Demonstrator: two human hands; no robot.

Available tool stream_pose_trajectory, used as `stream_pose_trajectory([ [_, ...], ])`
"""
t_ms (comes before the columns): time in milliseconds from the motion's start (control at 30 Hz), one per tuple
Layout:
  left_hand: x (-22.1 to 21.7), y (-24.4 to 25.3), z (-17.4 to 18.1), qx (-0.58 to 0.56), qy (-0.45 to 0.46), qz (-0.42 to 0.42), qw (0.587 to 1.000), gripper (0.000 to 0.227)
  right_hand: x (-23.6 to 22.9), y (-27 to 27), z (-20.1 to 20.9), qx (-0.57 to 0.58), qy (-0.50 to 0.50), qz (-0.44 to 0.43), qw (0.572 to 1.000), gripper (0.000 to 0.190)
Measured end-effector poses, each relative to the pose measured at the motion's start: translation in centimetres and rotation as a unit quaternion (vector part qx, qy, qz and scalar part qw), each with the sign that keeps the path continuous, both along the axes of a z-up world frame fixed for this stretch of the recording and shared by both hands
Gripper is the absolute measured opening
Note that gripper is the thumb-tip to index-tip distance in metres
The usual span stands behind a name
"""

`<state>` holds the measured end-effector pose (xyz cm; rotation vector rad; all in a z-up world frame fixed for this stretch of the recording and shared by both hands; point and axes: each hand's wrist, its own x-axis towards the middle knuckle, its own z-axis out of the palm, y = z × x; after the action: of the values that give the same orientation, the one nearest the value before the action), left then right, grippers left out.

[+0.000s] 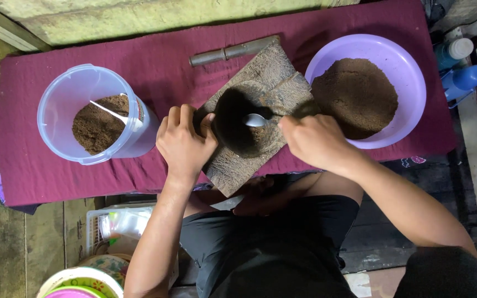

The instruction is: The person is preparing a substance by transferring brown powder from plastic bowls into a stone mortar using a spoon and then grinding it with a wooden pestle.

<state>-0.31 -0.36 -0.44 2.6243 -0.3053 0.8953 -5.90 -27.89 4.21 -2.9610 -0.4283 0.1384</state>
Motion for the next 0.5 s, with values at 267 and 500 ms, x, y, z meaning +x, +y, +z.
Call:
stream_pose_trajectory([
  [267,0.0,-0.1,0.0,-0.001,-0.002,-0.002,1.000,0.035,-0.4,-0.3,-1.1,-0.101,-0.071,0.066,0.990,0.017],
  [500,-0.1,-0.1,0.2,-0.003,-0.003,0.000,1.000,0.035,-3.3,1.1,-0.7,-0.171,-0.221,0.042,0.959,0.009],
])
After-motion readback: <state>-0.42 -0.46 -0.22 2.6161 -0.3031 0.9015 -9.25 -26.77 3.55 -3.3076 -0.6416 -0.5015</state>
